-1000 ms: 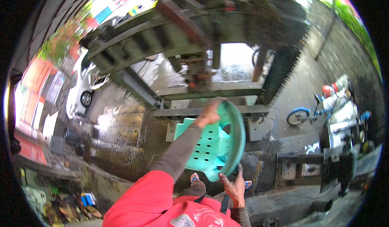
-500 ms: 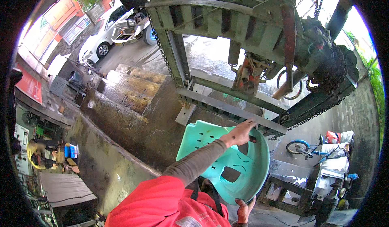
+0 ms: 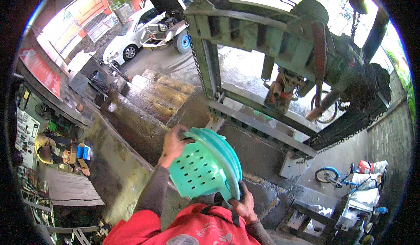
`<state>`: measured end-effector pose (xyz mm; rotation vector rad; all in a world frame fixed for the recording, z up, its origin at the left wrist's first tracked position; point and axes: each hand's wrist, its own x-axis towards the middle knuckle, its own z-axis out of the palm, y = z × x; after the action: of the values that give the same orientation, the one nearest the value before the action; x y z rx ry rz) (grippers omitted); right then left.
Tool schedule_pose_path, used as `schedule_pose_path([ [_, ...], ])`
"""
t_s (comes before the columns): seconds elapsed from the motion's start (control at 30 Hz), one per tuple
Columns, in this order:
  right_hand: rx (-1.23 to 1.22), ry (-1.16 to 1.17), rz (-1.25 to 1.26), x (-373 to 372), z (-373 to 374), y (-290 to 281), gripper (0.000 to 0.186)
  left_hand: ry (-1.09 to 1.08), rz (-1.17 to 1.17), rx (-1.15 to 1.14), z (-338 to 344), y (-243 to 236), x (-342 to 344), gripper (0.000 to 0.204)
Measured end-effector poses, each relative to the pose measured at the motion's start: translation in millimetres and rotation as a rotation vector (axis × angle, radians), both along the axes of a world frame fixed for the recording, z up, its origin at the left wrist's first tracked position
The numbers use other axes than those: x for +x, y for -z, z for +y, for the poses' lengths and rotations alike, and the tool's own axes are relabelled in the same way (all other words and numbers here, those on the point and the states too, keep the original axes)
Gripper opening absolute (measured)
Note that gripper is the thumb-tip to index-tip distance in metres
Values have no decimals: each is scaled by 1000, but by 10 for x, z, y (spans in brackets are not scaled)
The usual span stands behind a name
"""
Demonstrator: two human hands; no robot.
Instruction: The person handles a cylindrical metal part and smaller metal pieces, then uses a bench grinder to smooth or deburr the edges. The person repeatedly rotates the parts against the grinding wheel, inspecting them between passes.
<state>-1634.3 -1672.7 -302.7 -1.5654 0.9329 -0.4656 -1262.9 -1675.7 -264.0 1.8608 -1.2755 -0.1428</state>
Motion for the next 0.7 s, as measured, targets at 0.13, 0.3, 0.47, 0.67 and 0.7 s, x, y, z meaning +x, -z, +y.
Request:
schedule_pose_path([
  [0.13, -32, -300, 123, 945, -585, -184, 86, -329, -28, -41, 664, 143, 847, 53],
  [0.3, -360, -570, 40, 2541, -904, -205, 78, -602, 377, -286, 1300, 512, 1583, 81],
  [0.47, -338, -693, 66, 3939, -1103, 37, 71, -832, 771, -416, 1686, 912, 1471, 85],
  [0.67, -256, -495, 161, 5025, -1770, 466, 50, -931, 1271, -418, 1481, 1665, 951, 40],
  [0.7, -226, -444, 268, 5160, -1915, 489, 44, -900, 1238, -353, 1354, 1756, 926, 43],
])
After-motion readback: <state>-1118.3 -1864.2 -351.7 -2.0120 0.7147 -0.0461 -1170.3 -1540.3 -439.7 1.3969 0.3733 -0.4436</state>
